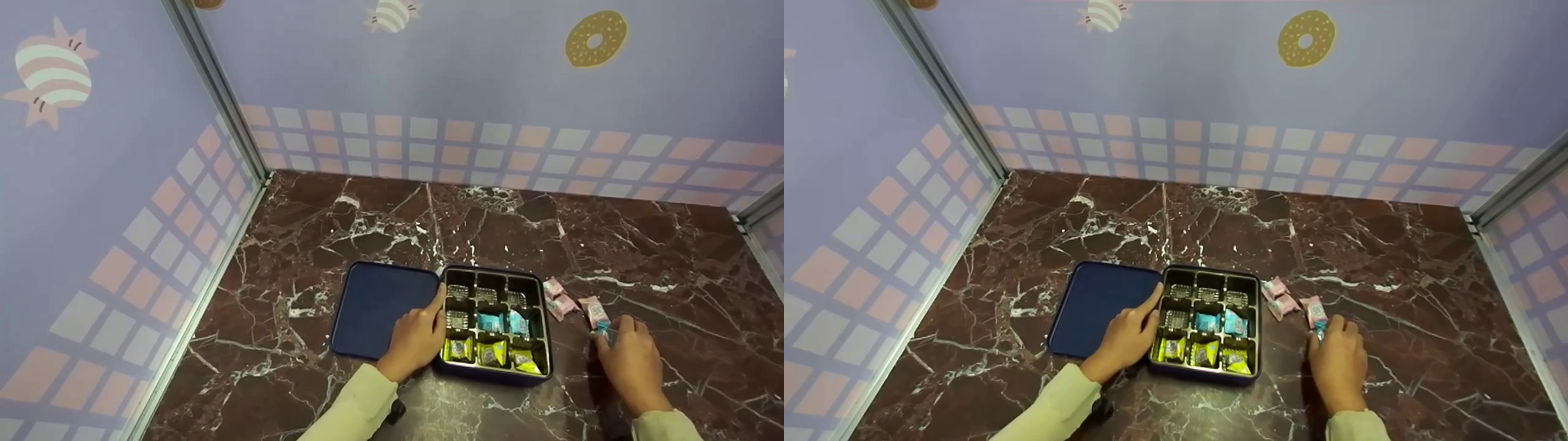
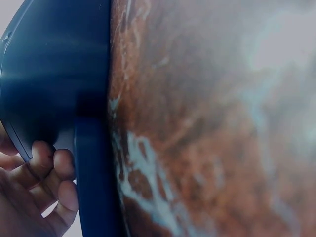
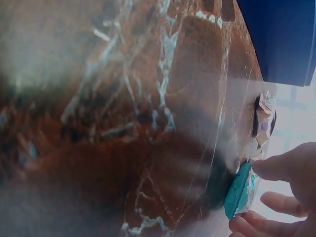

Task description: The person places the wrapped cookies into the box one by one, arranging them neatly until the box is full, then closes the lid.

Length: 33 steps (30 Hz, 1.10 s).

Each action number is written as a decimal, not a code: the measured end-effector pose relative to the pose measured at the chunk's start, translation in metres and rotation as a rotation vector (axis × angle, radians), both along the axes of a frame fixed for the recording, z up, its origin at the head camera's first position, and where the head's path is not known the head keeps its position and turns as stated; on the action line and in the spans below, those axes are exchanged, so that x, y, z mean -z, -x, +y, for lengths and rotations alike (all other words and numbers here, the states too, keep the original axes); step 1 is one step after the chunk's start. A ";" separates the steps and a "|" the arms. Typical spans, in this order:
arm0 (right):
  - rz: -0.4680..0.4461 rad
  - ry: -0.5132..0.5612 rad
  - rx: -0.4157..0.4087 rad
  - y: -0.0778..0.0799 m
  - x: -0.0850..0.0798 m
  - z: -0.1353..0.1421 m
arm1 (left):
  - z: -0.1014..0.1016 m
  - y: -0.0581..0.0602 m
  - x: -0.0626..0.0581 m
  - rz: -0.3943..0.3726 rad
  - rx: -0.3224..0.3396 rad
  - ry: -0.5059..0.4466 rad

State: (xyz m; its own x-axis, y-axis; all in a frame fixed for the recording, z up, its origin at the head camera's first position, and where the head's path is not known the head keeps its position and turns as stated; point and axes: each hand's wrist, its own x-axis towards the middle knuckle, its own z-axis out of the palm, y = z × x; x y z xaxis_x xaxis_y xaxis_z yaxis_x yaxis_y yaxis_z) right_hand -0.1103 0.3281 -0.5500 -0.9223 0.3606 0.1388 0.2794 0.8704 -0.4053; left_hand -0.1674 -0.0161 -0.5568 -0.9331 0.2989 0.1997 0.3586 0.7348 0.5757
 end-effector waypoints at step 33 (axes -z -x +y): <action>0.144 -0.024 -0.133 -0.008 0.000 0.001 | 0.000 0.000 0.000 0.026 -0.002 0.003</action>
